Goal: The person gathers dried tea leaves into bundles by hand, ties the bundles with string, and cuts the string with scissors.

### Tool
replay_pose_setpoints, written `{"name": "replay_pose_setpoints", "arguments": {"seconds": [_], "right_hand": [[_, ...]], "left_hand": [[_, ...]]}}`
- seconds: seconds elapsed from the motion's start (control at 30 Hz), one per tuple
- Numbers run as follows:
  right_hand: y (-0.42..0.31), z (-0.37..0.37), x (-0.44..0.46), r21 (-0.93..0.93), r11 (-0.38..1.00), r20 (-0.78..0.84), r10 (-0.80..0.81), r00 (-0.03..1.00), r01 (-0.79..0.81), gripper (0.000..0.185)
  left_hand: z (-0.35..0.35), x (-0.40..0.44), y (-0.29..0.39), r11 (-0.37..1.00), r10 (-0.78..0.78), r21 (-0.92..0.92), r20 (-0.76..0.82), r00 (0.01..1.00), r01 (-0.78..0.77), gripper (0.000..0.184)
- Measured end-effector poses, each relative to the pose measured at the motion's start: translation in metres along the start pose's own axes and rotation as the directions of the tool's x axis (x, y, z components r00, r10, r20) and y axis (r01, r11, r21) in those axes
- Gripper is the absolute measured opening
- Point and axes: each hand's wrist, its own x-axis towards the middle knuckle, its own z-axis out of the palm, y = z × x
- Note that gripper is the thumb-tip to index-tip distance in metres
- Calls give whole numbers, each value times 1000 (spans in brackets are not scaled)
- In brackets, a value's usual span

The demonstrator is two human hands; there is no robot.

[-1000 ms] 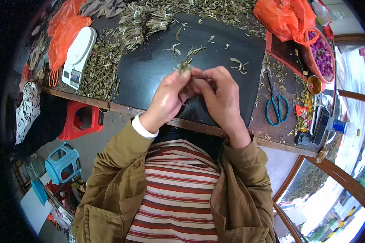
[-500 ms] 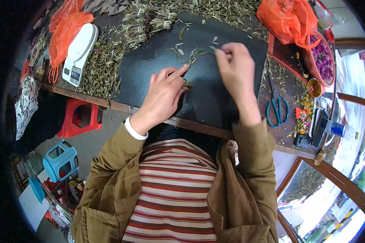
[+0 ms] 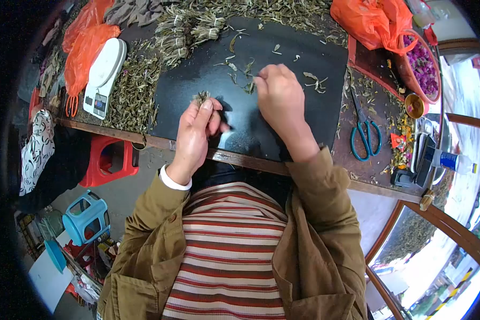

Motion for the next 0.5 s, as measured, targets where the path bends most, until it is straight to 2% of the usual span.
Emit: {"name": "replay_pose_setpoints", "arguments": {"seconds": [0.07,0.17,0.2,0.23,0.3,0.33,0.37,0.4,0.47,0.5], "right_hand": [[-4,-16,-11,258,962,12,90,996,-90,5],[-13,-27,-33,342,922,93,158,983,-181,5],[-16,-30,-36,384,896,128,186,974,-222,5],[-16,-31,-37,423,867,172,208,963,-263,6],[-17,-38,-38,430,856,213,214,953,-288,6],[-18,-43,-38,444,840,234,226,946,-311,6],[-18,-47,-39,457,824,253,240,937,-335,6],[-18,-49,-39,468,810,273,248,929,-354,6],[-13,-37,-27,626,568,519,207,829,-534,6],[-9,-24,-20,632,565,518,200,831,-530,6]], "left_hand": [[9,-1,-3,967,224,114,48,973,-229,21],[37,11,0,954,275,88,121,954,-286,21],[45,15,3,991,115,-78,118,986,-106,21],[49,18,3,967,-49,-242,136,990,81,20],[47,17,2,959,-46,-268,189,981,97,20],[44,13,3,959,-54,-262,191,980,104,20],[41,7,6,995,-89,-12,278,956,96,20],[37,3,8,971,-137,232,351,926,55,20],[28,1,4,982,-179,112,259,949,155,19],[18,0,2,982,-176,117,254,951,151,19]]}}
